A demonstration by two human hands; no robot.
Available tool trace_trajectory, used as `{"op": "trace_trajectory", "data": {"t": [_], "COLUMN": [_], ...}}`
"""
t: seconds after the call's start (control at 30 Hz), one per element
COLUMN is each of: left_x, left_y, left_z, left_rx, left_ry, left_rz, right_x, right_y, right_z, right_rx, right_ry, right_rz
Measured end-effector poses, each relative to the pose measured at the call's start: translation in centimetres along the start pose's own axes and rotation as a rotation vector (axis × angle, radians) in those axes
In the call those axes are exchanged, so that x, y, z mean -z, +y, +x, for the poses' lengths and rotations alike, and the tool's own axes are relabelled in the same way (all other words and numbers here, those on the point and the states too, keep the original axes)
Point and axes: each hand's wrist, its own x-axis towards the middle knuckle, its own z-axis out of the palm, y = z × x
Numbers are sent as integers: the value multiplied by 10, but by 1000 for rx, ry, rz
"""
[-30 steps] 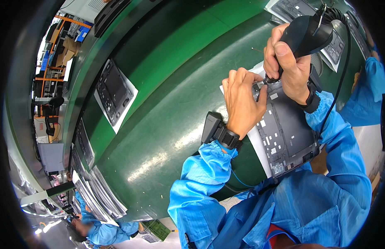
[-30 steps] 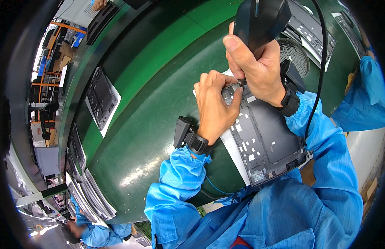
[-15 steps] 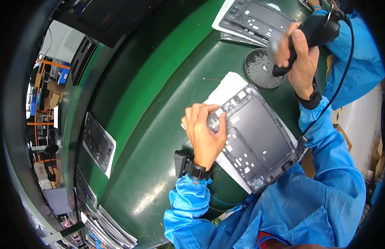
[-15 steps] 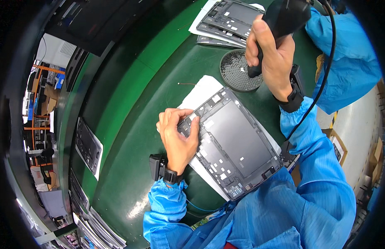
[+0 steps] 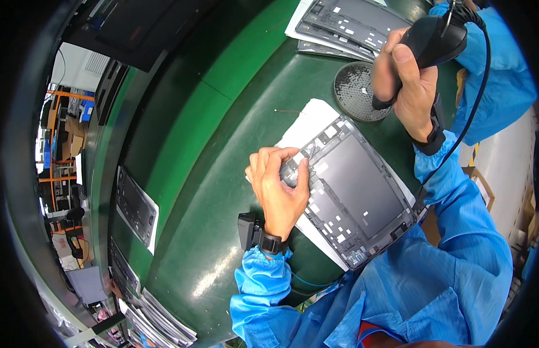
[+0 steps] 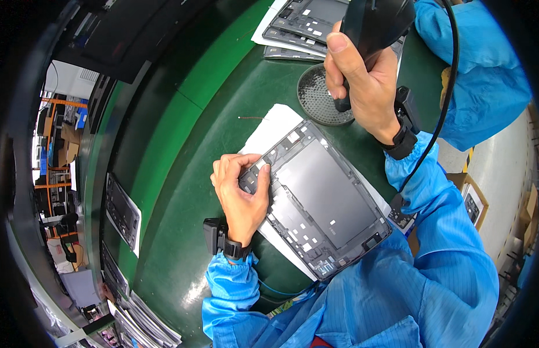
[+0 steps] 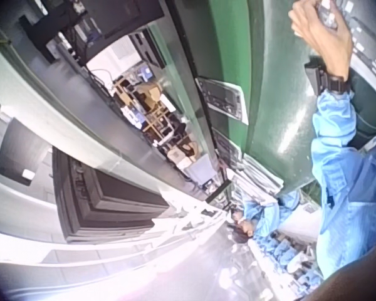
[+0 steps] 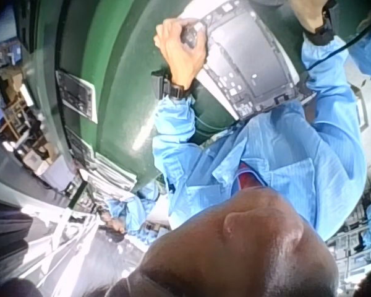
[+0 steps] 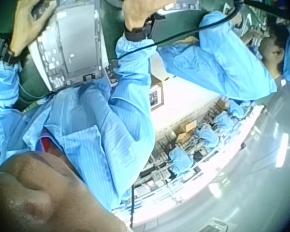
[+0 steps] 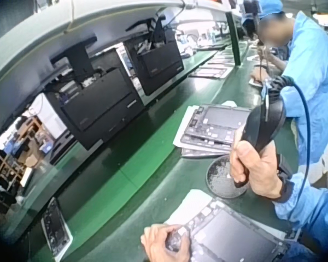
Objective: Assembling the internal chassis or backplates of electronic tablets using an electric screwdriver at a factory workstation.
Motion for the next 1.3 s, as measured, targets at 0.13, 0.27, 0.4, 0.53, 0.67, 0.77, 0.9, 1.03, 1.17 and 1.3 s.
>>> {"op": "trace_trajectory", "data": {"t": [0.13, 0.27, 0.4, 0.53, 0.67, 0.77, 0.9, 1.03, 1.17, 1.3], "left_x": [2, 0, 1, 1, 0, -3, -4, -4, -3, -2], "left_y": [0, -1, -2, 0, -5, -7, -2, -3, -3, -3], "left_z": [0, -1, -1, -2, -5, -8, -10, -12, -11, -11], "left_rx": [2, -3, 3, 2, -26, -44, 17, 66, 102, 116], "left_ry": [4, 7, 10, 19, 58, 111, 163, 173, 153, 139], "left_rz": [1, 2, 9, -8, 4, 12, 74, 63, 18, 3], "right_x": [-3, -2, -3, -3, -13, -34, -110, -135, -142, -145], "right_y": [2, 1, 1, 3, -4, -24, -22, -7, 0, -1], "right_z": [-1, -2, -4, -4, -3, 5, -18, -36, -41, -42], "right_rx": [-18, -3, -1, 27, -4, 97, -14, -124, -147, -133], "right_ry": [6, -2, -14, -15, -22, -136, -230, -336, -309, -304], "right_rz": [13, -6, -16, 19, 1, 75, 183, 282, 268, 253]}}
